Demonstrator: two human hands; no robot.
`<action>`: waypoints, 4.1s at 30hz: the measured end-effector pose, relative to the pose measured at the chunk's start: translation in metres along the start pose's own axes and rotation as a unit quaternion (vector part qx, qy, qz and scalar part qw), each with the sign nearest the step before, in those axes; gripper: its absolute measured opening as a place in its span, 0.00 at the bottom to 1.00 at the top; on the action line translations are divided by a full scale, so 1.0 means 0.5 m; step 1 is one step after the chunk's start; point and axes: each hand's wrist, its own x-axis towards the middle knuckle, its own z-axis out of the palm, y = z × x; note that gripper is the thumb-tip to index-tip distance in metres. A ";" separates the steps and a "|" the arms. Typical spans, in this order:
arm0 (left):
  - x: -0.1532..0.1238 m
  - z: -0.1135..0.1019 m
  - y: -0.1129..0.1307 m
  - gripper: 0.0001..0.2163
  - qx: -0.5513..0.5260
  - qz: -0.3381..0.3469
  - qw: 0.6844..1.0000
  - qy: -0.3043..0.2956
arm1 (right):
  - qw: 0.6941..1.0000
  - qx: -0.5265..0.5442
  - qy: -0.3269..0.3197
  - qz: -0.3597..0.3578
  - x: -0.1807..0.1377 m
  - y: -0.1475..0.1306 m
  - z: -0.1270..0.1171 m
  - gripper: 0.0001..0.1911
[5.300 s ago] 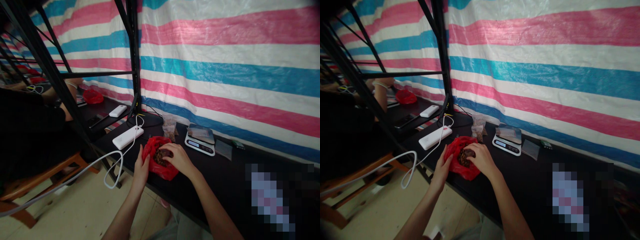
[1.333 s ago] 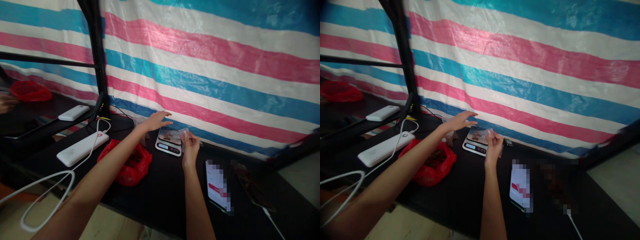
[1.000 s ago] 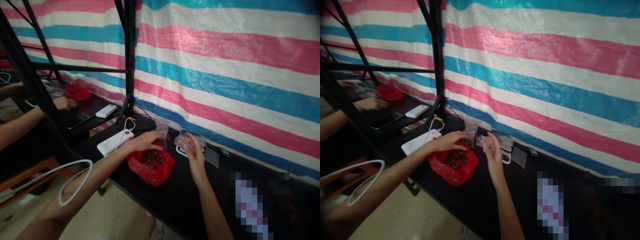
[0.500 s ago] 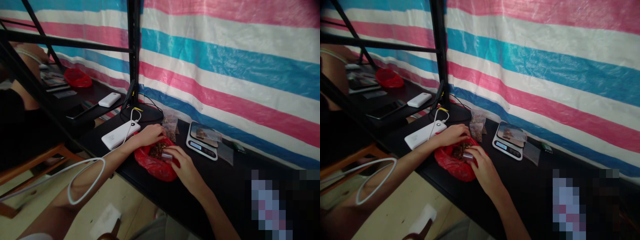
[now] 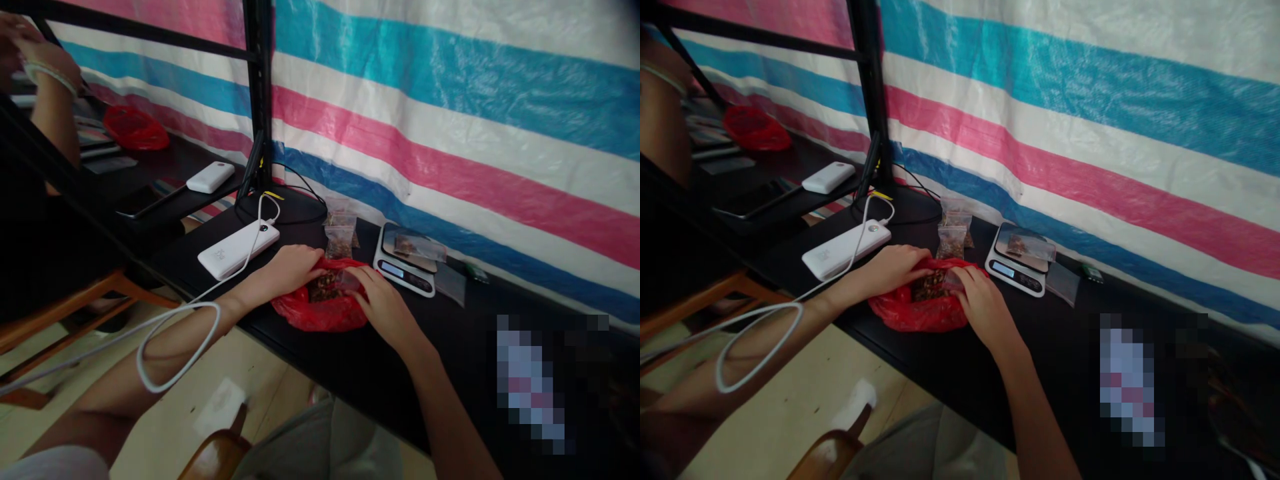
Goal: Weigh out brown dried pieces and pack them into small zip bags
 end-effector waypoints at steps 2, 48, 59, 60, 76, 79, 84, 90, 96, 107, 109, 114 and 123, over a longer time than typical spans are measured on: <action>-0.005 0.006 -0.008 0.14 0.005 -0.009 1.000 -0.017 | 1.000 -0.013 0.003 -0.004 0.002 0.002 0.001 0.20; -0.023 0.044 -0.025 0.11 -0.609 -0.216 0.761 0.065 | 0.975 0.209 -0.036 0.060 0.015 -0.032 0.040 0.18; -0.046 0.032 -0.016 0.17 -0.544 -0.293 0.780 0.097 | 0.844 0.532 -0.040 0.053 0.021 -0.014 0.029 0.21; -0.047 0.029 -0.014 0.17 -0.536 -0.288 0.787 0.102 | 0.833 0.549 -0.029 0.059 0.019 -0.013 0.021 0.22; 0.105 -0.122 0.026 0.15 -0.182 0.024 0.983 0.009 | 0.692 0.501 0.502 0.132 -0.015 0.233 -0.125 0.26; 0.074 -0.154 0.106 0.18 -0.307 0.200 0.931 -0.001 | 0.663 0.528 0.504 0.163 -0.030 0.257 -0.110 0.27; 0.139 -0.068 0.264 0.15 -0.245 0.207 0.943 0.087 | 0.670 0.552 0.467 0.168 -0.041 0.268 -0.086 0.27; 0.354 0.056 0.289 0.26 -0.213 0.054 0.974 0.061 | 0.597 0.519 0.570 0.225 -0.055 0.327 -0.053 0.29; 0.421 0.066 0.255 0.26 -0.174 0.100 0.980 -0.009 | 0.575 0.500 0.608 0.221 -0.058 0.366 -0.043 0.28; 0.415 0.128 0.223 0.33 -0.164 0.196 0.963 0.087 | 0.583 0.493 0.608 0.216 -0.042 0.380 -0.031 0.29; 0.412 0.120 0.225 0.31 -0.182 0.197 0.959 0.097 | 0.601 0.490 0.592 0.219 -0.041 0.377 -0.033 0.29; 0.407 0.106 0.231 0.25 -0.327 0.165 0.922 0.125 | 0.625 0.495 0.564 0.214 -0.032 0.357 -0.043 0.31; 0.398 0.092 0.253 0.20 -0.548 0.146 0.822 0.057 | 0.727 0.419 0.527 0.130 -0.019 0.310 -0.067 0.24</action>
